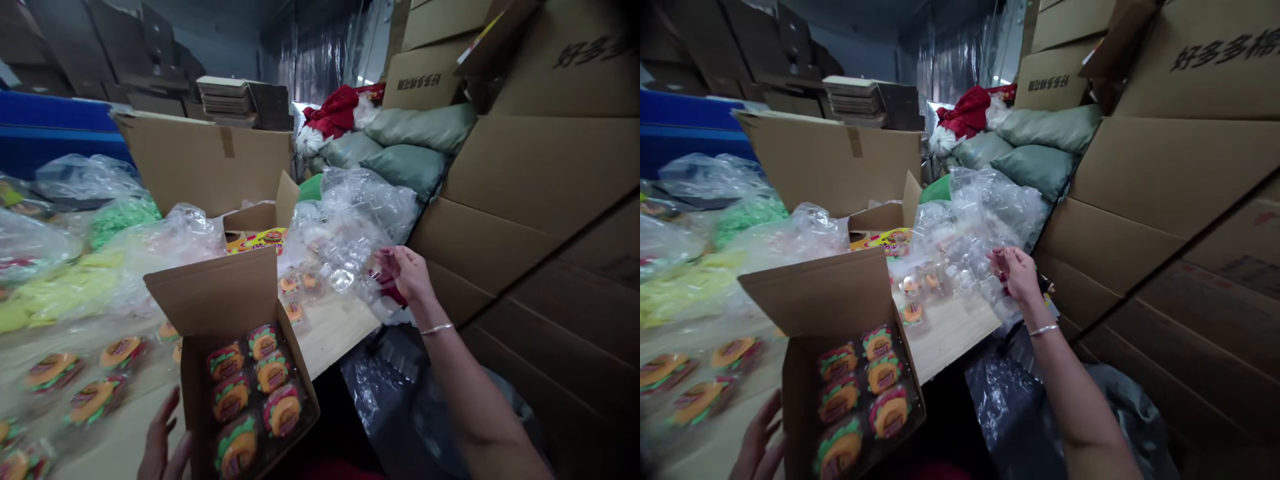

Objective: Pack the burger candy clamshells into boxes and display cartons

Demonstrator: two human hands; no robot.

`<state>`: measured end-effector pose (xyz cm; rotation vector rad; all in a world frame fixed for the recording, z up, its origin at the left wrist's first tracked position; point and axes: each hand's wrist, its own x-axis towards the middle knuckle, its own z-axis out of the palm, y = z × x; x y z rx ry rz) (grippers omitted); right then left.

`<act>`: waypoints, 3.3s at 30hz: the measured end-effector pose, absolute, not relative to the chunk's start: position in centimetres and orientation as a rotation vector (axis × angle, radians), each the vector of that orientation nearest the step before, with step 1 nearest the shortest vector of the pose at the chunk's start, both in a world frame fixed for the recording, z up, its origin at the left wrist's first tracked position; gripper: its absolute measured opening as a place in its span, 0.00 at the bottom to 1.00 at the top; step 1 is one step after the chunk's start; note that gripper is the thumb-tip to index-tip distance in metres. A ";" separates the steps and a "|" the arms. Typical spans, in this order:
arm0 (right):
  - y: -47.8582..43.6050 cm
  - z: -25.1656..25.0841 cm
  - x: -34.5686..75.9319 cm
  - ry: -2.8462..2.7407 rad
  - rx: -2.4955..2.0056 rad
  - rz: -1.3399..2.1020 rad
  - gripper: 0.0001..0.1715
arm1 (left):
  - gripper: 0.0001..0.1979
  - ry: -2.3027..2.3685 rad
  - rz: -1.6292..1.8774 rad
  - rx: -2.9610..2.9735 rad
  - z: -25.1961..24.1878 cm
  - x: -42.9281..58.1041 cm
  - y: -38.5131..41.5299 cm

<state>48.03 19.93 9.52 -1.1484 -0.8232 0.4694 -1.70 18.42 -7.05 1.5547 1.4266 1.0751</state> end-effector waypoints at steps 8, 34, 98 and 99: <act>16.2 8.9 44.8 -0.722 -1.041 0.683 0.21 | 0.26 1.294 1.231 1.886 1.2 3.9 17.6; 10.1 3.5 29.7 -1.109 -1.253 0.577 0.42 | 0.19 1.071 0.740 1.052 1.8 5.3 9.6; 13.1 -1.3 34.9 -2.467 -1.099 0.448 0.23 | 0.37 0.601 -0.153 2.912 0.6 4.2 19.2; 13.2 -1.6 34.8 -2.431 -1.126 0.435 0.21 | 0.36 0.601 -0.154 2.908 0.6 4.2 19.2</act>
